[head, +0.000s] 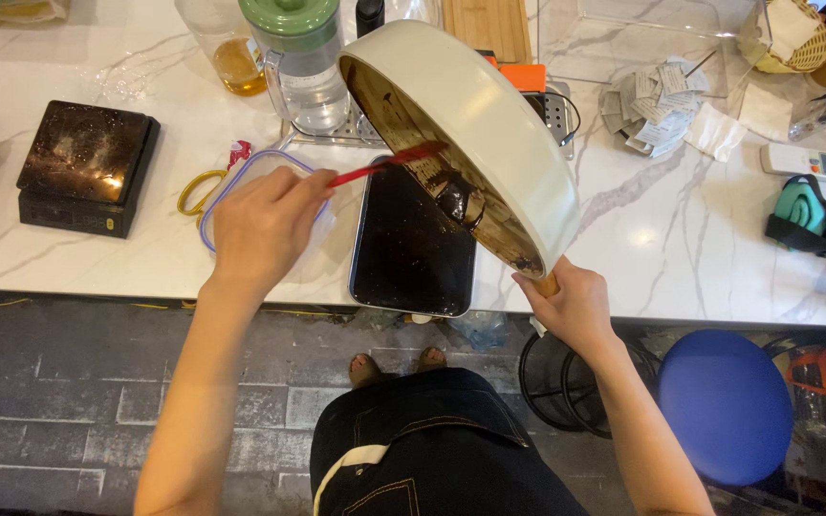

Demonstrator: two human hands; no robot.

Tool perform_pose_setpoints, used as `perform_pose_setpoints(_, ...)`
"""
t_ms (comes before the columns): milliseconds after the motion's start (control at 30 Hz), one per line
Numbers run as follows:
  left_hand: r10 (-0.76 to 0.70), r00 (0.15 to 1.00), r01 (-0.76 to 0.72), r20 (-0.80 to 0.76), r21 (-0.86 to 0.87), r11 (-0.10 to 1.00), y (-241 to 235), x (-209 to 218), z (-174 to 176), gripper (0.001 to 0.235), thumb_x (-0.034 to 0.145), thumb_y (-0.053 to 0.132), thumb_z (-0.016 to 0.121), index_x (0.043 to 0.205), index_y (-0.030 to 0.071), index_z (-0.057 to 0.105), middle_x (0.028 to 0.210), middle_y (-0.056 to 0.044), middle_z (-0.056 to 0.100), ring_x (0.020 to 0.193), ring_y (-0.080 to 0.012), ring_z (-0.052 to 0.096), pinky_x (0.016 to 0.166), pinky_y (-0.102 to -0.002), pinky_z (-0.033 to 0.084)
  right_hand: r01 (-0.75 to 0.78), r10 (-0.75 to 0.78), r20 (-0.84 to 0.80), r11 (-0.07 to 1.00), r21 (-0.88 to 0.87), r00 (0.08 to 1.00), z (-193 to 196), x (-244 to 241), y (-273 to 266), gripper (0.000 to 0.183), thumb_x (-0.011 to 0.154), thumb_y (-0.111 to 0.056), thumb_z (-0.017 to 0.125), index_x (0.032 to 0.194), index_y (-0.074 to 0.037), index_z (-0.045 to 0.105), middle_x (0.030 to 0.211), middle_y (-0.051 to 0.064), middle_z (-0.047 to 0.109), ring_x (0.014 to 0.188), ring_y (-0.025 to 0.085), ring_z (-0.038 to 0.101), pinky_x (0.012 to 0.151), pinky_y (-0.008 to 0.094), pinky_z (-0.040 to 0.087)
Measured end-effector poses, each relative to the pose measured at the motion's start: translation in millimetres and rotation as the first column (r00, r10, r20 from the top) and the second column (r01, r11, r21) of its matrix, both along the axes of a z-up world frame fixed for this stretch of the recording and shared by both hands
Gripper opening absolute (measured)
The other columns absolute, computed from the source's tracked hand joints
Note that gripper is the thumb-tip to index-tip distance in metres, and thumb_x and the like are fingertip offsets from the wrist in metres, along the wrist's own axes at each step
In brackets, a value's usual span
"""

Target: The person uses a red silicone spatula to scrape a thick, dark brown paste from the inside of a white saucepan into a rectangular metal tray. The person repeatedly scrapes the pan's bottom and sides to transfer the remaining paste.

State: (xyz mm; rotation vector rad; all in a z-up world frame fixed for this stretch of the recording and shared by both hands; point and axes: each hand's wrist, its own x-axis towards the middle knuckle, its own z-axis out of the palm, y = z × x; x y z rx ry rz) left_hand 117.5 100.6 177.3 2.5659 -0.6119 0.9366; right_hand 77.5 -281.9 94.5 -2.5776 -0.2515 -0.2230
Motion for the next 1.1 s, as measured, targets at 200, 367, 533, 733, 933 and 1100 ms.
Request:
perform_pose_setpoints(200, 0.137, 0.989, -0.135, 0.048, -0.034, 0.99, 11, 12, -60, 0.025, 0.098, 0.016, 0.078, 0.122, 0.015, 0.076, 0.075, -0.005, 0.053, 0.06, -0.0227, 0.058, 0.054, -0.038, 0.045, -0.015, 0.016, -0.002, 0.999, 0.028, 1.0, 3, 2, 2, 0.036, 0.086, -0.032, 0.08, 0.097, 0.001, 0.07, 0.06, 0.017, 0.065, 0.055, 0.036, 0.066, 0.053, 0.042, 0.052)
perform_pose_setpoints(367, 0.111, 0.993, -0.108, 0.026, -0.079, 0.991, -7, 7, -102, 0.035, 0.095, 0.012, 0.077, 0.129, 0.017, 0.074, 0.072, -0.004, 0.053, 0.053, -0.021, 0.057, 0.049, -0.037, 0.046, -0.034, 0.033, 0.021, 0.997, 0.071, 0.999, 7, 2, 5, 0.035, 0.084, -0.032, 0.08, 0.098, -0.001, 0.071, 0.063, 0.016, 0.067, 0.057, 0.038, 0.067, 0.055, 0.043, 0.052)
perform_pose_setpoints(533, 0.038, 0.999, -0.043, -0.037, -0.158, 0.987, -26, 1, -120, 0.036, 0.094, 0.014, 0.077, 0.129, 0.018, 0.073, 0.072, -0.006, 0.054, 0.053, -0.0245, 0.056, 0.05, -0.038, 0.046, 0.002, -0.001, -0.015, 0.999, 0.052, 1.0, 10, 5, 7, 0.039, 0.083, -0.034, 0.081, 0.097, 0.0, 0.069, 0.061, 0.018, 0.066, 0.056, 0.038, 0.067, 0.055, 0.043, 0.052)
perform_pose_setpoints(733, -0.113, 0.98, 0.061, -0.164, -0.29, 0.955, -30, 5, -131, 0.032, 0.095, 0.01, 0.074, 0.126, 0.015, 0.073, 0.071, -0.008, 0.06, 0.056, -0.0258, 0.058, 0.052, -0.039, 0.047, 0.011, -0.011, -0.016, 0.999, 0.036, 1.0, 16, 6, 15, 0.038, 0.083, -0.034, 0.081, 0.099, -0.001, 0.069, 0.062, 0.018, 0.066, 0.058, 0.039, 0.066, 0.055, 0.044, 0.052)
perform_pose_setpoints(933, -0.266, 0.92, 0.134, -0.289, -0.405, 0.904, -24, 7, -142, 0.03, 0.095, 0.009, 0.069, 0.125, 0.013, 0.073, 0.086, -0.01, 0.072, 0.065, -0.0258, 0.065, 0.059, -0.036, 0.052, 0.011, -0.011, -0.016, 1.0, 0.023, 1.0, 15, 6, 21, 0.039, 0.083, -0.034, 0.081, 0.1, -0.002, 0.068, 0.064, 0.018, 0.067, 0.06, 0.04, 0.067, 0.056, 0.044, 0.052)
perform_pose_setpoints(1100, -0.28, 0.879, 0.103, -0.385, -0.421, 0.901, -18, 3, -141, 0.026, 0.096, 0.013, 0.069, 0.121, 0.012, 0.076, 0.083, -0.011, 0.073, 0.062, -0.0266, 0.065, 0.059, -0.036, 0.051, 0.02, -0.019, -0.033, 0.999, 0.032, 0.999, 10, 7, 27, 0.039, 0.083, -0.034, 0.082, 0.1, -0.001, 0.069, 0.064, 0.018, 0.067, 0.059, 0.039, 0.067, 0.056, 0.043, 0.053)
